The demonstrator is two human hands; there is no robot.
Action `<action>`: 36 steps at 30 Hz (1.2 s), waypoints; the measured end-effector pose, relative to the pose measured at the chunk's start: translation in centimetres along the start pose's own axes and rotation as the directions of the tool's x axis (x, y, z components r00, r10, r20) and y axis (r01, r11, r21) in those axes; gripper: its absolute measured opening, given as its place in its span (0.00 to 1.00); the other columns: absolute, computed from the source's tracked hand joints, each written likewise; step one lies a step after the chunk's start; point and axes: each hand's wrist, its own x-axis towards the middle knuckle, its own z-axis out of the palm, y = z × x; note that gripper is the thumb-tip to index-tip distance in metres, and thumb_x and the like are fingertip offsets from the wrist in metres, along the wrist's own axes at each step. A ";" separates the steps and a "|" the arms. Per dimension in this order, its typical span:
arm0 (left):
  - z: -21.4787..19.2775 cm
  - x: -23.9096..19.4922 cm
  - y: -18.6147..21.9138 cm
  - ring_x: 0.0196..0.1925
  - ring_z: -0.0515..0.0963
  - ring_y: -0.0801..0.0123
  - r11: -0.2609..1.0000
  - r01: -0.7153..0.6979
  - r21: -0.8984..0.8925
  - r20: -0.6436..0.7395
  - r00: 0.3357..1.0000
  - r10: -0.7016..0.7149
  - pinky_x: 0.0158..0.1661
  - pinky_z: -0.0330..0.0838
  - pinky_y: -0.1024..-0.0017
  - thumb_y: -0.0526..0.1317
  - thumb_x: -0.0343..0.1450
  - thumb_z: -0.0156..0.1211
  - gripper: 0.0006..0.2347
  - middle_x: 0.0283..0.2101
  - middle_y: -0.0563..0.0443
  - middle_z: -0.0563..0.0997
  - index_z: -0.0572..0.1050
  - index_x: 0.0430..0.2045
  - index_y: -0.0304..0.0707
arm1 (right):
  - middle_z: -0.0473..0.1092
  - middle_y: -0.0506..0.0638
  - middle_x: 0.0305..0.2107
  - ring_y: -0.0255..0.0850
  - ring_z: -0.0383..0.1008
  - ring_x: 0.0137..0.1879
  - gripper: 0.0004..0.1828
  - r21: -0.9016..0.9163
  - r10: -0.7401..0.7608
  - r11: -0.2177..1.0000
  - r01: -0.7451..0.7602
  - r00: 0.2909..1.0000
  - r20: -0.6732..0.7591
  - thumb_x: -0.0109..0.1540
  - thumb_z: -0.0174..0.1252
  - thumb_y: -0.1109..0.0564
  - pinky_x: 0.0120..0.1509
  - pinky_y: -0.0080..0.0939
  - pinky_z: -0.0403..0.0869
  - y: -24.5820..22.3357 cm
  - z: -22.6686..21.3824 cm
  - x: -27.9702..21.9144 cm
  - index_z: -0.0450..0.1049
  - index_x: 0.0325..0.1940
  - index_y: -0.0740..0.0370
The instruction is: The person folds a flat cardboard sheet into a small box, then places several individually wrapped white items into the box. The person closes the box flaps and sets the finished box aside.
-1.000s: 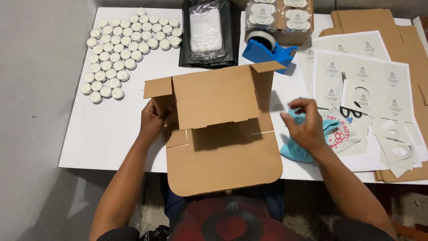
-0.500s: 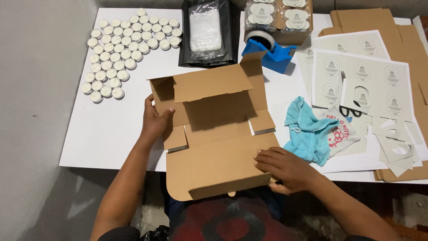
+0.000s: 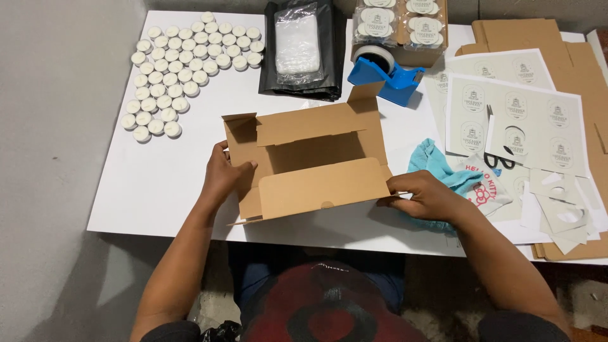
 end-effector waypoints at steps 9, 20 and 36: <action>-0.1 0.8 -1.9 0.44 0.80 0.59 0.918 -0.054 -0.392 0.023 0.997 0.069 0.46 0.78 0.66 0.26 0.64 0.66 0.25 0.45 0.42 0.79 0.63 0.55 0.30 | 0.74 0.52 0.17 0.52 0.78 0.29 0.11 0.012 -0.150 0.989 0.151 0.988 -0.031 0.54 0.66 0.67 0.39 0.50 0.77 -1.5 -0.5 0.5 0.73 0.20 0.59; -2.6 2.2 -4.3 0.45 0.80 0.66 0.805 -0.528 -0.271 -0.203 0.848 0.489 0.45 0.76 0.63 0.32 0.64 0.73 0.22 0.43 0.44 0.79 0.68 0.48 0.37 | 0.77 0.40 0.42 0.42 0.77 0.56 0.07 -0.456 -0.372 0.835 0.307 0.926 -0.058 0.60 0.63 0.56 0.63 0.51 0.69 4.7 5.2 -1.8 0.73 0.28 0.52; -2.6 1.3 -3.2 0.46 0.84 0.44 0.508 -0.769 -0.388 -0.140 0.594 0.792 0.52 0.77 0.55 0.33 0.61 0.74 0.18 0.42 0.26 0.82 0.75 0.39 0.19 | 0.77 0.54 0.32 0.44 0.76 0.39 0.15 0.445 0.303 0.867 -0.223 0.946 -0.118 0.61 0.67 0.56 0.51 0.54 0.76 5.0 4.5 0.0 0.77 0.47 0.66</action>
